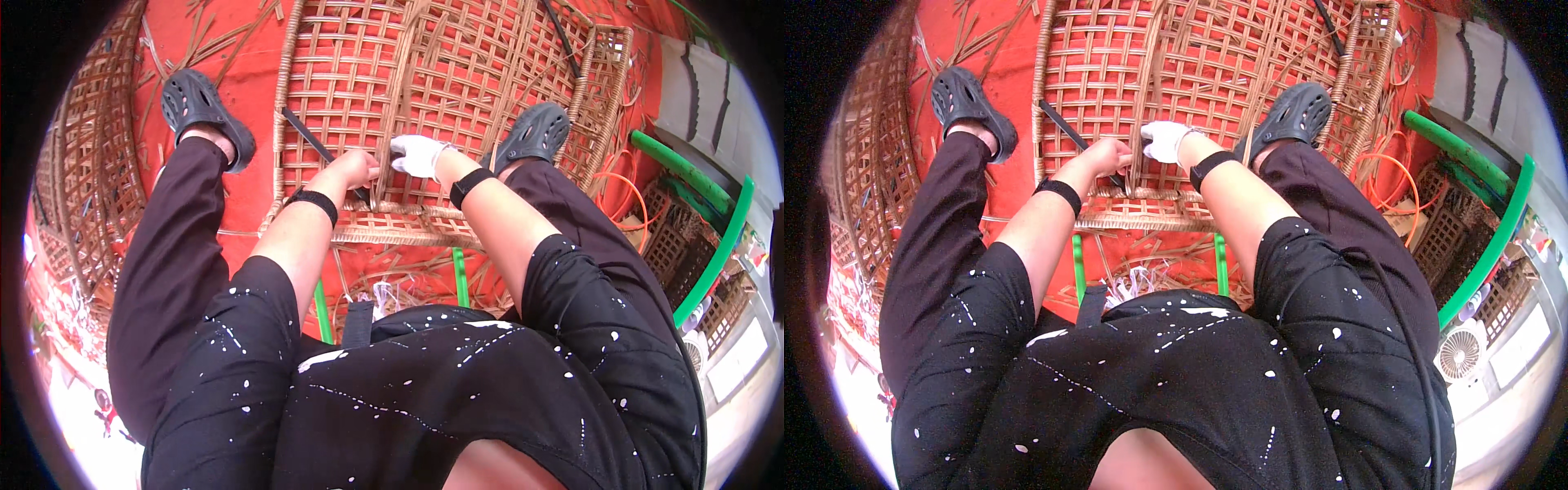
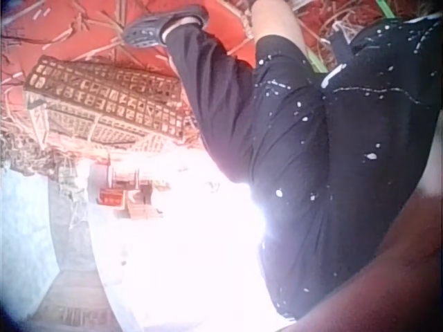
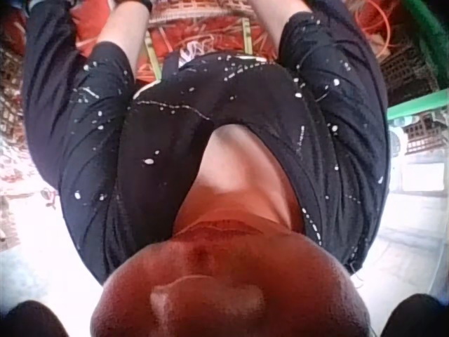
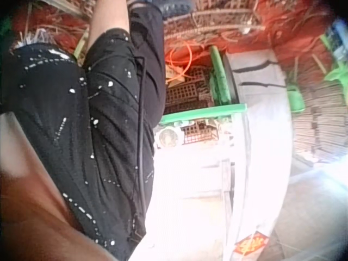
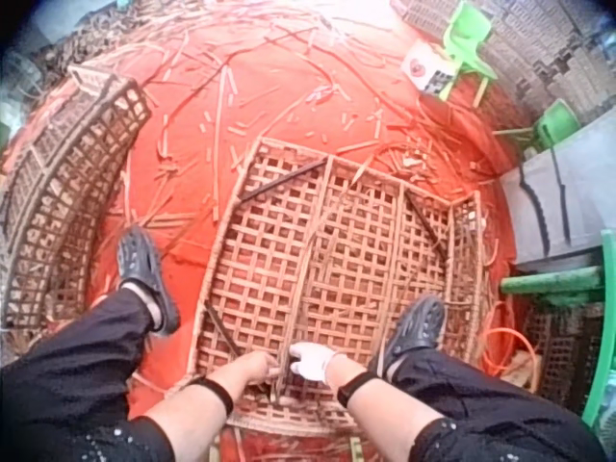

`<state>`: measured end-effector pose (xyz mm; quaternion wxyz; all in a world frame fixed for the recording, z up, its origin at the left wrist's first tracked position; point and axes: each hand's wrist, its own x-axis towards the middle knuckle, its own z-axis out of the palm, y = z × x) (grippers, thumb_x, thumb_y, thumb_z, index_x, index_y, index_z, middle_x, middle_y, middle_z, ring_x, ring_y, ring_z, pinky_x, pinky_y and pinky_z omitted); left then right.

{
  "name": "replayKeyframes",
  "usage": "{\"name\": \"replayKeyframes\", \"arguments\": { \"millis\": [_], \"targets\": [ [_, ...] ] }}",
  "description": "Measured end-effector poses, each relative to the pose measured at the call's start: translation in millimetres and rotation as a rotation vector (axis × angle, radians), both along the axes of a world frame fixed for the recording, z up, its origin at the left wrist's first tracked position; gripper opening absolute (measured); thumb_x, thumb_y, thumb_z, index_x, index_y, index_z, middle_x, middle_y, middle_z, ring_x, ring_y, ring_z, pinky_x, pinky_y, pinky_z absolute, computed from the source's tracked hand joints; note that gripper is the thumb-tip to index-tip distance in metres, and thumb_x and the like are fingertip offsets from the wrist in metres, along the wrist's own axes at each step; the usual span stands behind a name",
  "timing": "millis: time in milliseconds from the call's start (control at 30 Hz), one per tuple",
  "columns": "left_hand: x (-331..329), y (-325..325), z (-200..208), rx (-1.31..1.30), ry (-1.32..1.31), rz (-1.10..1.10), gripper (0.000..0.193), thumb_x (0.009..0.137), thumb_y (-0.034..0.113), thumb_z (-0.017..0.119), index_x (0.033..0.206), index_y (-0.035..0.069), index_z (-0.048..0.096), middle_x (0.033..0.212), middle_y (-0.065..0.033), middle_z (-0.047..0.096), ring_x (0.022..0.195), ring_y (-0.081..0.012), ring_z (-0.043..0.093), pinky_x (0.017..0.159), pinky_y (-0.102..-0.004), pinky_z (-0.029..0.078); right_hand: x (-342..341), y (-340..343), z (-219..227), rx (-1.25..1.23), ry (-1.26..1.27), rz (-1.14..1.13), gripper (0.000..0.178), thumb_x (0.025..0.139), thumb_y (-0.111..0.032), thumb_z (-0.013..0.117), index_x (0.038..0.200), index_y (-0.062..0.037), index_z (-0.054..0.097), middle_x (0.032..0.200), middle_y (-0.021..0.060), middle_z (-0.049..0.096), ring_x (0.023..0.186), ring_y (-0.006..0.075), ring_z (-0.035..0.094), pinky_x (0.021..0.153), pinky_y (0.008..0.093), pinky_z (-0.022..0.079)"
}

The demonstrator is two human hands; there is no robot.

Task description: The recorder is weaving bamboo or rattan strips into a furniture frame.

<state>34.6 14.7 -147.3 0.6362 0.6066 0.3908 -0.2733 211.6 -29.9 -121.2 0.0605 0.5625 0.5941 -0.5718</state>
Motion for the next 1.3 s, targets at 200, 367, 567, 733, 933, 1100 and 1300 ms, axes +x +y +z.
{"name": "replayKeyframes", "arguments": {
  "millis": [200, 367, 567, 733, 933, 1100, 1300],
  "targets": [
    [5.4, -2.9, 6.7, 0.145, -0.021, -0.130, 0.025, 0.081, 0.027, 0.059, 0.094, 0.006, 0.066, 0.082, -0.0139, 0.065, 0.076, -0.0239, 0.064, 0.071, -0.0351, 0.049, -5.3, -17.9, -3.5, -0.157, -0.204, -0.061, 0.038, 0.083, -0.036, 0.050, 0.107, -0.0084, 0.060, 0.115, 0.0119, 0.057, 0.106, 0.0301, 0.053, 0.090, 0.0390, 0.043],
    [-1.5, -20.3, 3.9, 0.334, -0.097, -0.157, 0.023, 0.080, 0.025, 0.058, 0.090, 0.006, 0.067, 0.080, -0.0155, 0.064, 0.077, -0.0286, 0.063, 0.072, -0.0368, 0.049, -10.2, -19.1, 11.0, -0.328, -0.292, -0.103, 0.044, 0.085, -0.045, 0.047, 0.102, -0.0090, 0.064, 0.107, 0.0117, 0.061, 0.100, 0.0298, 0.057, 0.086, 0.0406, 0.045],
    [5.2, -12.7, 27.0, 0.223, -0.033, -0.476, 0.026, 0.076, 0.021, 0.051, 0.093, 0.009, 0.066, 0.093, -0.0161, 0.063, 0.089, -0.0311, 0.060, 0.082, -0.0405, 0.048, -40.6, -57.6, 64.0, -0.275, -0.408, 0.332, 0.032, 0.085, -0.030, 0.047, 0.098, -0.0083, 0.066, 0.100, 0.0122, 0.064, 0.092, 0.0274, 0.062, 0.077, 0.0397, 0.049],
    [4.1, -22.7, 47.8, 0.354, -0.139, -0.402, 0.027, 0.078, 0.019, 0.053, 0.102, 0.011, 0.062, 0.096, -0.0156, 0.062, 0.091, -0.0305, 0.059, 0.081, -0.0399, 0.047, -50.2, -46.2, 80.8, -0.203, -0.370, 0.438, 0.030, 0.079, -0.025, 0.051, 0.099, -0.0061, 0.065, 0.101, 0.0142, 0.064, 0.091, 0.0296, 0.062, 0.076, 0.0395, 0.050],
    [-2.8, -55.9, 33.7, 0.260, -0.234, -0.560, 0.030, 0.082, 0.022, 0.051, 0.111, 0.016, 0.057, 0.109, -0.0153, 0.056, 0.099, -0.0322, 0.055, 0.086, -0.0401, 0.044, -52.8, -43.3, 99.5, -0.059, -0.291, 0.317, 0.031, 0.079, -0.035, 0.048, 0.087, -0.0108, 0.066, 0.084, 0.0141, 0.064, 0.078, 0.0317, 0.062, 0.071, 0.0400, 0.048],
    [-1.9, -49.6, 29.2, 0.177, -0.236, -0.528, 0.028, 0.080, 0.029, 0.056, 0.104, 0.015, 0.061, 0.103, -0.0120, 0.061, 0.095, -0.0300, 0.058, 0.084, -0.0392, 0.045, -42.3, -12.3, 175.0, -0.072, -0.412, 0.541, 0.027, 0.079, -0.029, 0.051, 0.090, -0.0112, 0.067, 0.088, 0.0114, 0.066, 0.081, 0.0289, 0.063, 0.069, 0.0393, 0.050],
    [2.9, -23.1, 58.3, 0.173, -0.118, -0.548, 0.038, 0.079, 0.036, 0.058, 0.104, 0.009, 0.062, 0.100, -0.0134, 0.063, 0.093, -0.0277, 0.059, 0.082, -0.0377, 0.046, 31.6, 54.0, 355.5, 0.125, -0.649, 0.549, 0.026, 0.072, -0.033, 0.060, 0.081, -0.0099, 0.065, 0.075, 0.0126, 0.062, 0.074, 0.0312, 0.060, 0.064, 0.0394, 0.047]
  ]
}}
